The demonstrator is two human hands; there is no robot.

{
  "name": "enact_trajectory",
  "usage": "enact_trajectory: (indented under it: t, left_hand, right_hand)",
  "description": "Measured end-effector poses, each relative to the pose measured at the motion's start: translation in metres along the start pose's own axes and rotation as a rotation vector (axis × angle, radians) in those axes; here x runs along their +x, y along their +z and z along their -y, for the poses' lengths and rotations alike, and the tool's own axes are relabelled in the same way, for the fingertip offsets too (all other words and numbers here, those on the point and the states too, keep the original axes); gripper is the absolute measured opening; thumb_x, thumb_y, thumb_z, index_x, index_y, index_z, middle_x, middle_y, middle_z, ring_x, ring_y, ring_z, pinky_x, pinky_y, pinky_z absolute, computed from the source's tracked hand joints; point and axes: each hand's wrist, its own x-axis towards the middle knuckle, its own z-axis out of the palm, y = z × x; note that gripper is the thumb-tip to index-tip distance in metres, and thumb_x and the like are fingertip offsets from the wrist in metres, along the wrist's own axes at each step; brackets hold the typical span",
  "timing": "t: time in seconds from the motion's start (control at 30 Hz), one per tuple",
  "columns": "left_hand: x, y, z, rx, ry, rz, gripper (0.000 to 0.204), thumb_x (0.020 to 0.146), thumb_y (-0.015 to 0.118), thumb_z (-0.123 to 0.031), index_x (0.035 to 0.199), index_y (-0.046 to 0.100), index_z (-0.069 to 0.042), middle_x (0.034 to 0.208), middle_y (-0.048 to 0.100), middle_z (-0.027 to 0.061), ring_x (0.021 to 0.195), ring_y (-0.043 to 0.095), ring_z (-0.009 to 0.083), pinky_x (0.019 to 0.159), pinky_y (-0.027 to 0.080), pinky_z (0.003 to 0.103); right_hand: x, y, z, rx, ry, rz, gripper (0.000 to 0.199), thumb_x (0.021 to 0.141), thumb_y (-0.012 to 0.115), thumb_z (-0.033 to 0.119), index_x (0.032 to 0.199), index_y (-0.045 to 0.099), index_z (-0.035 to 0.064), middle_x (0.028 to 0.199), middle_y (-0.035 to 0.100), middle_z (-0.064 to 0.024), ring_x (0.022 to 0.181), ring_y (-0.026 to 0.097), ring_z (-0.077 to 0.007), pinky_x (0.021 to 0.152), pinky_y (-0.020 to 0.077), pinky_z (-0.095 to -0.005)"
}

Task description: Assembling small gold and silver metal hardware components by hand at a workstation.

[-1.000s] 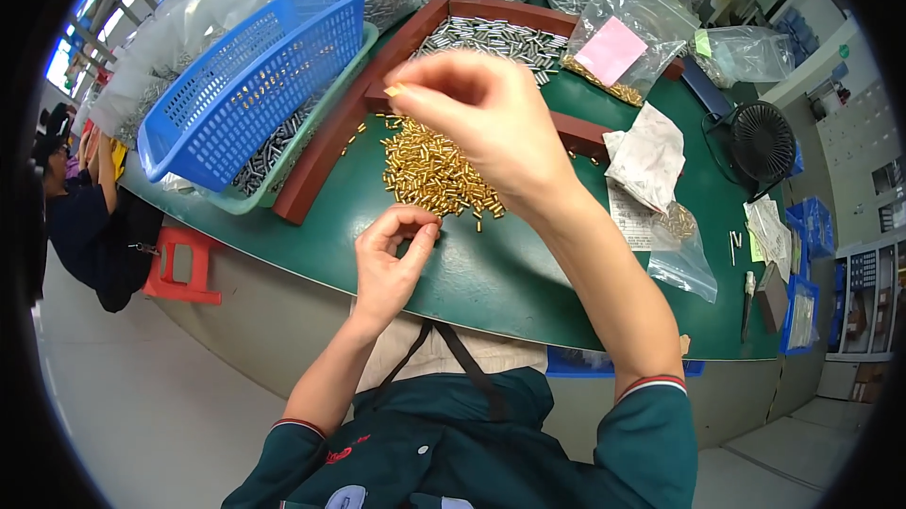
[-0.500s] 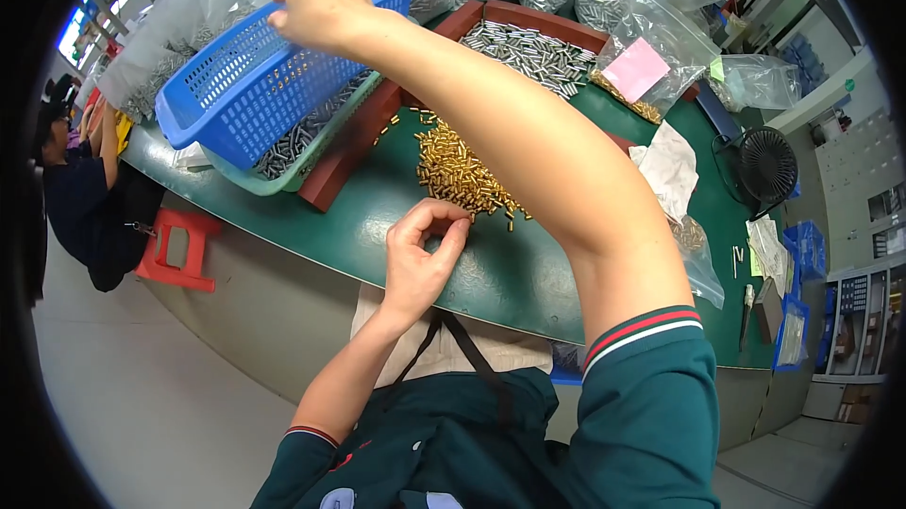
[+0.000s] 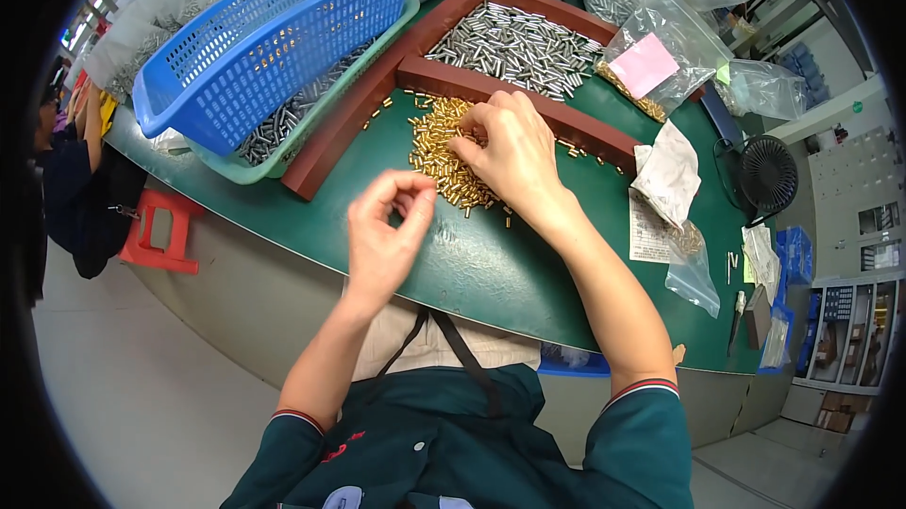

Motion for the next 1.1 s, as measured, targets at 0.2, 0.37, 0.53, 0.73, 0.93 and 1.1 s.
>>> enact_trajectory:
  t: [0.2, 0.37, 0.53, 0.73, 0.93, 1.1]
  left_hand:
    - [0.045, -0.012, 0.014, 0.338, 0.176, 0.016, 0.014, 0.078, 0.067, -0.002, 0.092, 0.067, 0.000, 0.080, 0.061, 0.0111, 0.062, 0.057, 0.0220, 0.060, 0.047, 0.035]
    - [0.071, -0.006, 0.029, 0.529, 0.477, 0.144, 0.026, 0.076, 0.067, 0.000, 0.102, 0.067, -0.001, 0.089, 0.061, 0.0121, 0.079, 0.061, 0.0275, 0.073, 0.049, 0.037]
    - [0.074, 0.000, 0.034, 0.563, 0.454, 0.173, 0.024, 0.075, 0.068, 0.001, 0.098, 0.068, -0.001, 0.088, 0.061, 0.0120, 0.082, 0.061, 0.0303, 0.075, 0.049, 0.038]
    - [0.071, -0.001, 0.033, 0.578, 0.520, 0.168, 0.018, 0.072, 0.068, 0.002, 0.090, 0.067, 0.000, 0.086, 0.062, 0.0107, 0.081, 0.061, 0.0297, 0.072, 0.049, 0.039]
    - [0.071, 0.000, 0.031, 0.655, 0.540, 0.187, 0.013, 0.073, 0.067, 0.000, 0.084, 0.062, -0.002, 0.084, 0.058, 0.0090, 0.081, 0.058, 0.0287, 0.070, 0.044, 0.039]
    - [0.069, 0.002, 0.028, 0.627, 0.604, 0.159, 0.012, 0.076, 0.066, -0.001, 0.087, 0.060, -0.002, 0.089, 0.056, 0.0086, 0.085, 0.057, 0.0274, 0.070, 0.043, 0.035]
  right_hand:
    - [0.001, 0.007, 0.001, -0.070, -0.034, 0.022, 0.022, 0.070, 0.076, 0.022, 0.082, 0.068, 0.0043, 0.082, 0.057, -0.0087, 0.087, 0.054, -0.0276, 0.077, 0.0447, -0.0408]
    - [0.000, 0.012, 0.002, -0.120, -0.071, 0.032, 0.019, 0.070, 0.072, 0.018, 0.081, 0.067, 0.0040, 0.084, 0.057, -0.0093, 0.088, 0.053, -0.0271, 0.076, 0.0424, -0.0408]
    - [0.002, 0.015, 0.002, -0.205, -0.169, -0.038, 0.015, 0.068, 0.068, 0.014, 0.079, 0.065, 0.0040, 0.085, 0.057, -0.0091, 0.089, 0.051, -0.0262, 0.074, 0.0390, -0.0405]
    - [0.003, 0.014, -0.001, -0.189, -0.208, -0.009, 0.014, 0.066, 0.068, 0.012, 0.077, 0.063, 0.0041, 0.083, 0.055, -0.0090, 0.086, 0.051, -0.0262, 0.072, 0.0381, -0.0404]
    - [-0.002, 0.014, -0.009, -0.159, -0.239, -0.035, 0.012, 0.067, 0.067, 0.010, 0.076, 0.061, 0.0048, 0.082, 0.054, -0.0098, 0.084, 0.050, -0.0272, 0.071, 0.0388, -0.0399]
    - [-0.006, 0.006, -0.010, 0.001, -0.215, -0.042, 0.011, 0.071, 0.067, 0.011, 0.076, 0.060, 0.0038, 0.080, 0.055, -0.0107, 0.083, 0.052, -0.0283, 0.073, 0.0424, -0.0401]
